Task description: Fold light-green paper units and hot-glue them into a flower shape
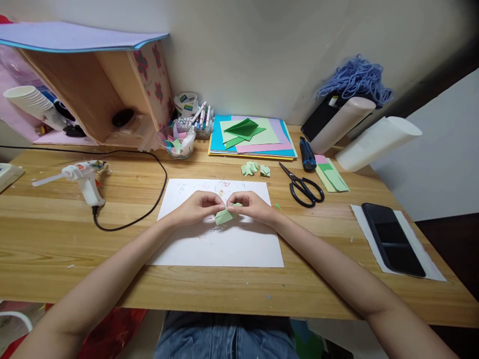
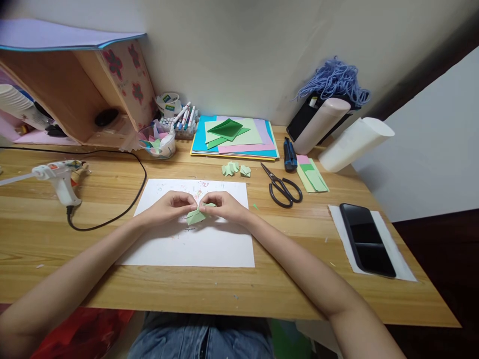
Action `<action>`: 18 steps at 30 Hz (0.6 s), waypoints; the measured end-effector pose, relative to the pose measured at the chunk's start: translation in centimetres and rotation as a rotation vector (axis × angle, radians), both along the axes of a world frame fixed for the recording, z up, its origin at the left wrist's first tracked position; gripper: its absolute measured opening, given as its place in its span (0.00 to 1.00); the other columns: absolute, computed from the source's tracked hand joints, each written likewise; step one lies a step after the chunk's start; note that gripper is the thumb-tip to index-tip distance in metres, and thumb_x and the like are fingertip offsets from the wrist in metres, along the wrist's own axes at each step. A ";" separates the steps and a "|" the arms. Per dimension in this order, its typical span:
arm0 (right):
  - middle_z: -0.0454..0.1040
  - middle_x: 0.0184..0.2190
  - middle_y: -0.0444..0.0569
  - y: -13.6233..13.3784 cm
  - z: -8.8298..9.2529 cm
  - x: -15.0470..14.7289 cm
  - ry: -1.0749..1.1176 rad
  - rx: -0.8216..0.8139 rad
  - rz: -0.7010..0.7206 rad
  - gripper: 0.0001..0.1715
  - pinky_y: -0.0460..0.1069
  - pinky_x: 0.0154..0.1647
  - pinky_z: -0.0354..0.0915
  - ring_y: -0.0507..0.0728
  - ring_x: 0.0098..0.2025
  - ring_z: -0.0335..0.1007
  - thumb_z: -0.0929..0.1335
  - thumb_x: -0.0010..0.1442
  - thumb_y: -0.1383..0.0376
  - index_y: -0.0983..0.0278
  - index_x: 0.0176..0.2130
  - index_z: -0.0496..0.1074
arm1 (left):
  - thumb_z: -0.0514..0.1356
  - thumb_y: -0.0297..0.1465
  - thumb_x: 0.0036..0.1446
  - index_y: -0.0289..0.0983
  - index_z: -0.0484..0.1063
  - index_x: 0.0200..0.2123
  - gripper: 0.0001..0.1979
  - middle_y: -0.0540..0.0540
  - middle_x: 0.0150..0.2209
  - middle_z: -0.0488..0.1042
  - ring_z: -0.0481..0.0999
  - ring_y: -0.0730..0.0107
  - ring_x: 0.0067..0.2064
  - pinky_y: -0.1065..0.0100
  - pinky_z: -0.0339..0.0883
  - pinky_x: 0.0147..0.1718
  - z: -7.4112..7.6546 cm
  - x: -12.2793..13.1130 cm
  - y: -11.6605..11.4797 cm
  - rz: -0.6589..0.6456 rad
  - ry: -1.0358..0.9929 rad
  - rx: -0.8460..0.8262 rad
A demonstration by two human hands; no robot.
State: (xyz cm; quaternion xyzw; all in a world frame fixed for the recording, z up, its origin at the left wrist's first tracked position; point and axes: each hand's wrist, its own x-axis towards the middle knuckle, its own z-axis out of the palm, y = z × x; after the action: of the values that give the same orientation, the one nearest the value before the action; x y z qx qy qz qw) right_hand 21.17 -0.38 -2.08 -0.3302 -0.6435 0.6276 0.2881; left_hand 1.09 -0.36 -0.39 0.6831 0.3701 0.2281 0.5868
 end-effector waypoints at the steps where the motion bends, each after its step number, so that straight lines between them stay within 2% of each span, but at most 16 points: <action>1: 0.69 0.28 0.45 0.0 0.0 0.0 -0.001 -0.004 -0.010 0.12 0.45 0.30 0.59 0.50 0.29 0.63 0.68 0.52 0.58 0.66 0.30 0.70 | 0.58 0.39 0.52 0.33 0.72 0.28 0.13 0.47 0.27 0.72 0.68 0.73 0.29 0.72 0.61 0.29 0.1 0.0 -0.1 0.034 0.013 0.048; 3: 0.68 0.27 0.45 -0.1 0.0 -0.2 -0.001 -0.009 -0.044 0.12 0.45 0.29 0.60 0.50 0.28 0.63 0.68 0.52 0.58 0.66 0.30 0.69 | 0.58 0.38 0.51 0.33 0.73 0.27 0.13 0.47 0.27 0.72 0.69 0.73 0.29 0.72 0.62 0.30 0.3 0.1 -0.1 0.097 0.051 0.147; 5: 0.67 0.27 0.44 -0.2 -0.1 -0.3 0.005 -0.006 -0.094 0.12 0.45 0.28 0.61 0.50 0.28 0.63 0.68 0.52 0.58 0.65 0.30 0.68 | 0.58 0.38 0.51 0.33 0.74 0.27 0.13 0.47 0.26 0.73 0.69 0.73 0.28 0.72 0.61 0.28 0.5 0.0 0.0 0.131 0.078 0.176; 11: 0.67 0.28 0.44 -0.3 -0.8 -0.6 0.010 0.033 -0.167 0.12 0.45 0.29 0.62 0.50 0.30 0.64 0.68 0.52 0.58 0.65 0.30 0.67 | 0.60 0.39 0.49 0.32 0.75 0.27 0.14 0.46 0.25 0.74 0.68 0.75 0.25 0.73 0.60 0.24 0.0 -0.5 0.7 0.075 0.011 -0.101; 18: 0.68 0.28 0.45 -0.4 -0.8 -0.6 -0.014 0.075 -0.179 0.12 0.45 0.30 0.61 0.51 0.31 0.64 0.68 0.52 0.58 0.65 0.30 0.68 | 0.62 0.38 0.47 0.31 0.76 0.28 0.14 0.44 0.25 0.74 0.69 0.74 0.25 0.72 0.60 0.25 -0.1 -0.6 0.8 0.092 0.006 -0.208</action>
State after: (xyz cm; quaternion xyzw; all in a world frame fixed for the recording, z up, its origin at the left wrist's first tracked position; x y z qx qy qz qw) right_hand 20.60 -0.75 -2.85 -0.3798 -0.6362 0.5726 0.3508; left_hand 0.52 0.45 -0.52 0.6015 0.4243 0.2130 0.6425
